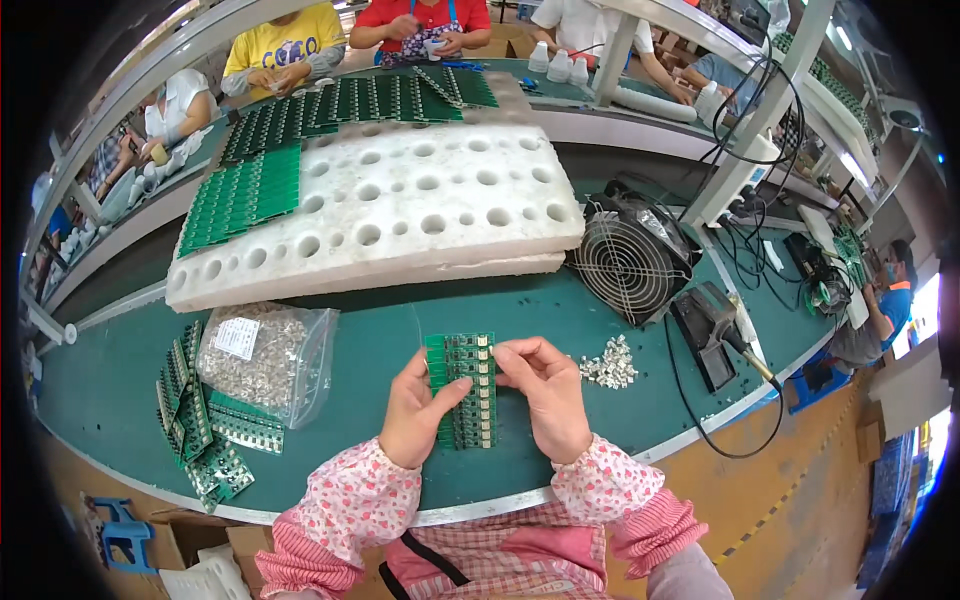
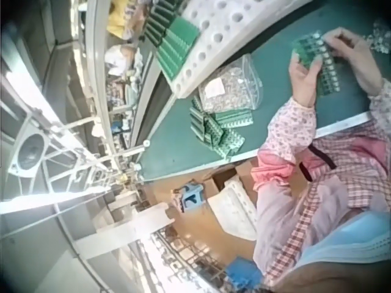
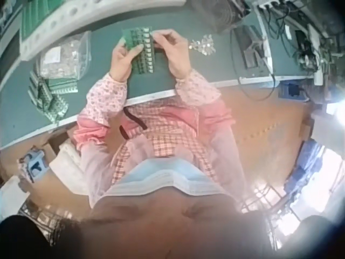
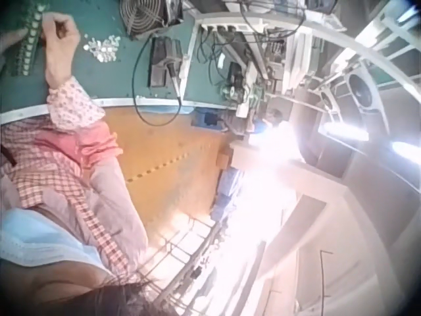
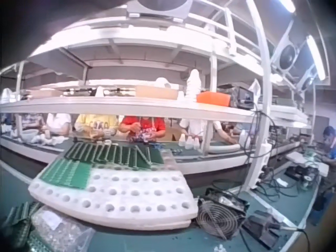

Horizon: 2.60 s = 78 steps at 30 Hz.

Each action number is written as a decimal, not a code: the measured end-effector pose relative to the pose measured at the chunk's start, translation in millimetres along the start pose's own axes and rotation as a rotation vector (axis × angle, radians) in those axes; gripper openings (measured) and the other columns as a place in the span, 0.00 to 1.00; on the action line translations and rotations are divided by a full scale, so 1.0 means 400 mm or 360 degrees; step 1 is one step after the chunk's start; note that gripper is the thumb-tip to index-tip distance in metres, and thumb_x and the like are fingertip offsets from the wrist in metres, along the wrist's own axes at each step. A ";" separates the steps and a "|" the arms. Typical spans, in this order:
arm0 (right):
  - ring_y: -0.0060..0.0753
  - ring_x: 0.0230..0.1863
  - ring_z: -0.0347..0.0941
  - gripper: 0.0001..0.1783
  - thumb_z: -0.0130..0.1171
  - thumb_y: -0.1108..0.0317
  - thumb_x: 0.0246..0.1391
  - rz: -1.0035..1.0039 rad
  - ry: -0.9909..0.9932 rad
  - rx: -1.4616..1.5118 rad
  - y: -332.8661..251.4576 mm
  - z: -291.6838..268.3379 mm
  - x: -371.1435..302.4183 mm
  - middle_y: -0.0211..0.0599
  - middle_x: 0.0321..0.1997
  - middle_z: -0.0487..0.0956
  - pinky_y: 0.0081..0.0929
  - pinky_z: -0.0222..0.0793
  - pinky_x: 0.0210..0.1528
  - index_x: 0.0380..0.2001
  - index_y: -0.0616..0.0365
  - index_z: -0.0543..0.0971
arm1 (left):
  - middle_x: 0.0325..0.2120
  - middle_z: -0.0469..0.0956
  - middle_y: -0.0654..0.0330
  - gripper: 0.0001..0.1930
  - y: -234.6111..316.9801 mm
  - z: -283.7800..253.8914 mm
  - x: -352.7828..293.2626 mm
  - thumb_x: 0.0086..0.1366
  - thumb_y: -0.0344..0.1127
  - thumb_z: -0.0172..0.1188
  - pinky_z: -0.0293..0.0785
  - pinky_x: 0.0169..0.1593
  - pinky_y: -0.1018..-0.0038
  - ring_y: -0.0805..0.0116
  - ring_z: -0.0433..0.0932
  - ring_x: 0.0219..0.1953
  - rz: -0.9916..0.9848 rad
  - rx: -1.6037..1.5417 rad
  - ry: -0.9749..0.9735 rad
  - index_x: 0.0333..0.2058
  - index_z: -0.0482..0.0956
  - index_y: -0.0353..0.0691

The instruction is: The person solders metal components onto a green circuit board strip using a soldering iron and solder wire. The person then inserts metal components onto another circuit board strip by hand before soldering them with the soldering iron and solder wire.

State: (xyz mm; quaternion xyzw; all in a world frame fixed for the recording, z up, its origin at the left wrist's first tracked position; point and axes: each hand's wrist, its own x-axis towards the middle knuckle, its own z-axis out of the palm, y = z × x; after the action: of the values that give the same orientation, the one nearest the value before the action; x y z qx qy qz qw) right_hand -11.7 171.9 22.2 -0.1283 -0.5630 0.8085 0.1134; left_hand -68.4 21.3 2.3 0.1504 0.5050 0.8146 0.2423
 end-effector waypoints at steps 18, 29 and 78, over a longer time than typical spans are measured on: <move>0.14 0.34 0.69 0.08 0.61 0.68 0.56 -0.0110 0.0124 0.0204 0.043 0.026 -0.001 0.28 0.35 0.77 0.15 0.65 0.38 0.34 0.61 0.76 | 0.40 0.78 0.62 0.16 -0.010 0.022 -0.013 0.59 0.25 0.62 0.73 0.45 0.77 0.77 0.76 0.41 0.0262 0.0405 0.0103 0.46 0.71 0.34; 0.15 0.34 0.69 0.07 0.58 0.68 0.58 -0.0253 0.0188 0.0105 0.043 0.044 -0.031 0.28 0.34 0.76 0.16 0.66 0.40 0.34 0.61 0.73 | 0.34 0.79 0.63 0.11 -0.004 0.026 -0.025 0.58 0.25 0.63 0.75 0.41 0.78 0.77 0.77 0.35 0.0090 0.0317 0.0102 0.40 0.75 0.35; 0.34 0.33 0.77 0.07 0.63 0.76 0.47 -0.0799 -0.0170 -0.1720 -0.037 -0.138 -0.047 0.37 0.29 0.80 0.26 0.72 0.37 0.33 0.62 0.79 | 0.34 0.78 0.64 0.11 -0.005 -0.001 -0.002 0.61 0.31 0.62 0.75 0.38 0.77 0.77 0.77 0.34 -0.0274 0.0136 0.0062 0.41 0.75 0.36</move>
State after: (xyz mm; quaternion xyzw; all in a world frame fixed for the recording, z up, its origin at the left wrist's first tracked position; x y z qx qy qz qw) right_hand 25.2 219.5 19.3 0.0101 -0.9126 0.3613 0.1912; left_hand -67.4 21.4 0.4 0.1009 0.5549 0.7712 0.2951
